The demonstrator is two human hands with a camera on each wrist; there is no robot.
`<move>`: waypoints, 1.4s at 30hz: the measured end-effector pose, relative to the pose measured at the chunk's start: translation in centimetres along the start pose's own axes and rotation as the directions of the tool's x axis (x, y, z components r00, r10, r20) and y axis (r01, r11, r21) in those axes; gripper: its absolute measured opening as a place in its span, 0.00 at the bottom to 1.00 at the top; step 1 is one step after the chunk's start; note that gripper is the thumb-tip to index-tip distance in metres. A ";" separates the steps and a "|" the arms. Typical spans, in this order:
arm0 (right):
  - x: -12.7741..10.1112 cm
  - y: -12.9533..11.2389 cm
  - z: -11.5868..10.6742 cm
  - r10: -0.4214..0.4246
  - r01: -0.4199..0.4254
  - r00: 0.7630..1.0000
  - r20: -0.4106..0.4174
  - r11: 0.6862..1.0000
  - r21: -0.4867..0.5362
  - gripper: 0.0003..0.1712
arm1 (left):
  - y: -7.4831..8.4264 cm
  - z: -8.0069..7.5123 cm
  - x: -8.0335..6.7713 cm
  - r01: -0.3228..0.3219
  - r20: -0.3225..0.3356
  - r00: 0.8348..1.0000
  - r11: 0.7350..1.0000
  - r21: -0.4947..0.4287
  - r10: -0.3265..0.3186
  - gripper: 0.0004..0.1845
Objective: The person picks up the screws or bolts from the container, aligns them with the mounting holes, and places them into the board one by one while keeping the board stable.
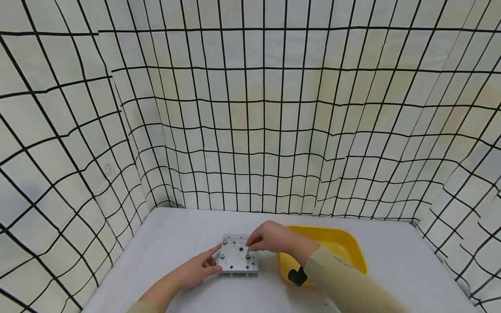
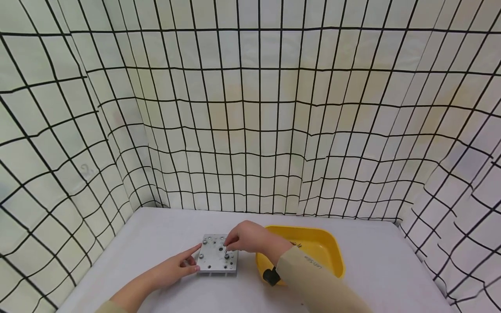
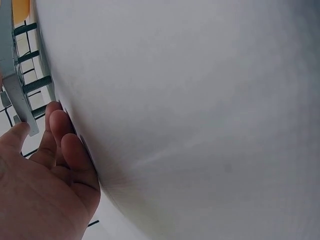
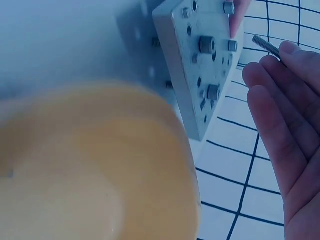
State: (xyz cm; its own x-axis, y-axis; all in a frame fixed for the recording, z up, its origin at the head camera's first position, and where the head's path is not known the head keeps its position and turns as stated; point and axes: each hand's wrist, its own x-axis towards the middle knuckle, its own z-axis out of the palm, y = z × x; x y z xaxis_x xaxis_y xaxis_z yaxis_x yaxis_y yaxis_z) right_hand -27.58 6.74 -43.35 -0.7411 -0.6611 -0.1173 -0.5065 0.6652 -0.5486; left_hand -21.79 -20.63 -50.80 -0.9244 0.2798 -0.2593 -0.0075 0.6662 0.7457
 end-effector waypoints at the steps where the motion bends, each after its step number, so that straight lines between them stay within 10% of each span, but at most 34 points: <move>1: 0.1 -0.2 0.3 0.004 -0.004 1.000 0.004 1.000 -0.003 0.07 | 0.0 0.0 0.0 0.002 0.000 1.000 1.000 0.002 -0.002 0.44; 42: 2.9 -2.8 4.4 -0.036 0.050 0.996 0.078 0.983 -0.177 0.03 | -0.2 -0.2 0.2 0.006 0.011 1.000 1.000 -0.015 -0.005 0.43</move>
State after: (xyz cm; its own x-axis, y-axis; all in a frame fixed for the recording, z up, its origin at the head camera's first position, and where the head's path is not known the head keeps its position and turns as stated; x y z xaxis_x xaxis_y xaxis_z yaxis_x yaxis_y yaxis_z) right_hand -26.42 1.47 -45.79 -0.6855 -0.7100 -0.1614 -0.6130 0.6824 -0.3982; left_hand -22.02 -20.85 -50.92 -0.9199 0.2841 -0.2704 -0.0182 0.6576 0.7531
